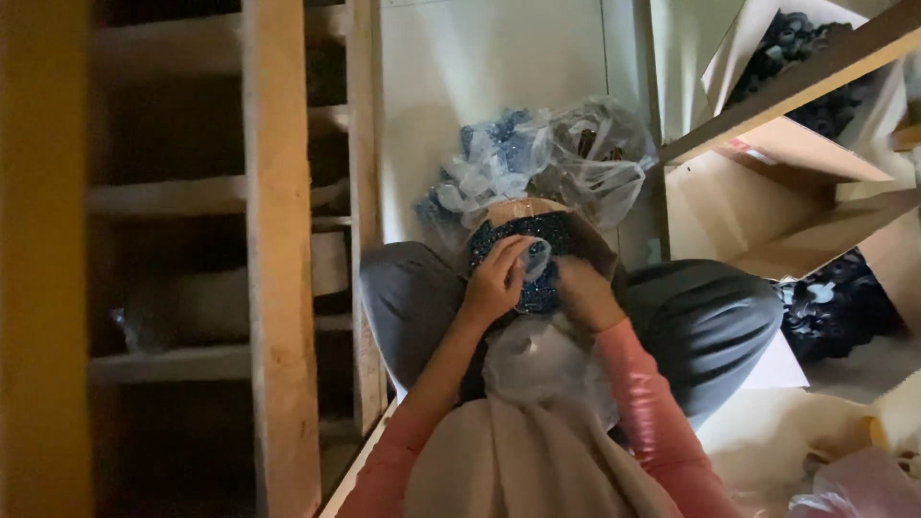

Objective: Filling a small plastic bag with blue decorative beads or small hardware components while sitting on the floor.

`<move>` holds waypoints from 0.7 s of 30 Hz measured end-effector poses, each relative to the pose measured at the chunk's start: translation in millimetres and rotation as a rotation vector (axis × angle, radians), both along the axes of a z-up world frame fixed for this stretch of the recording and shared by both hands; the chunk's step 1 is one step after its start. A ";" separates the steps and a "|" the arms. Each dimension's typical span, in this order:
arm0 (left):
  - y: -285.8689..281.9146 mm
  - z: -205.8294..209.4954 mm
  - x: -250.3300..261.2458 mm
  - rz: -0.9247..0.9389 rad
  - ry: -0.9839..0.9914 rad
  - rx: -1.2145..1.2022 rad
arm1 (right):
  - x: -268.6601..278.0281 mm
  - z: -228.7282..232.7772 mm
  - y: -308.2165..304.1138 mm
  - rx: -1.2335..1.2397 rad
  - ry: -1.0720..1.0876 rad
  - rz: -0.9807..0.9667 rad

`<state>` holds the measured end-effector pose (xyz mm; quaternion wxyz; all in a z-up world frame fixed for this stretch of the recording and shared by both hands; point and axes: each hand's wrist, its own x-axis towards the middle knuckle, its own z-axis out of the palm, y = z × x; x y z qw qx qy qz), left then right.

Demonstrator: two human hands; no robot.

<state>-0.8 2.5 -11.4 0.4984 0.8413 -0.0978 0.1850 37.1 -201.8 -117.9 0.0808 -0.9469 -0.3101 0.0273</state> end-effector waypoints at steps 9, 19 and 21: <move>-1.7 -3.5 16.0 0.006 -0.001 -0.013 | -13.8 4.8 36.8 -0.065 0.191 0.061; -1.3 -1.6 20.5 0.021 -0.005 -0.019 | -12.4 -16.4 34.9 0.019 0.132 0.117; -1.1 2.8 20.7 0.017 -0.004 -0.009 | -14.2 -25.3 33.4 0.140 0.239 0.115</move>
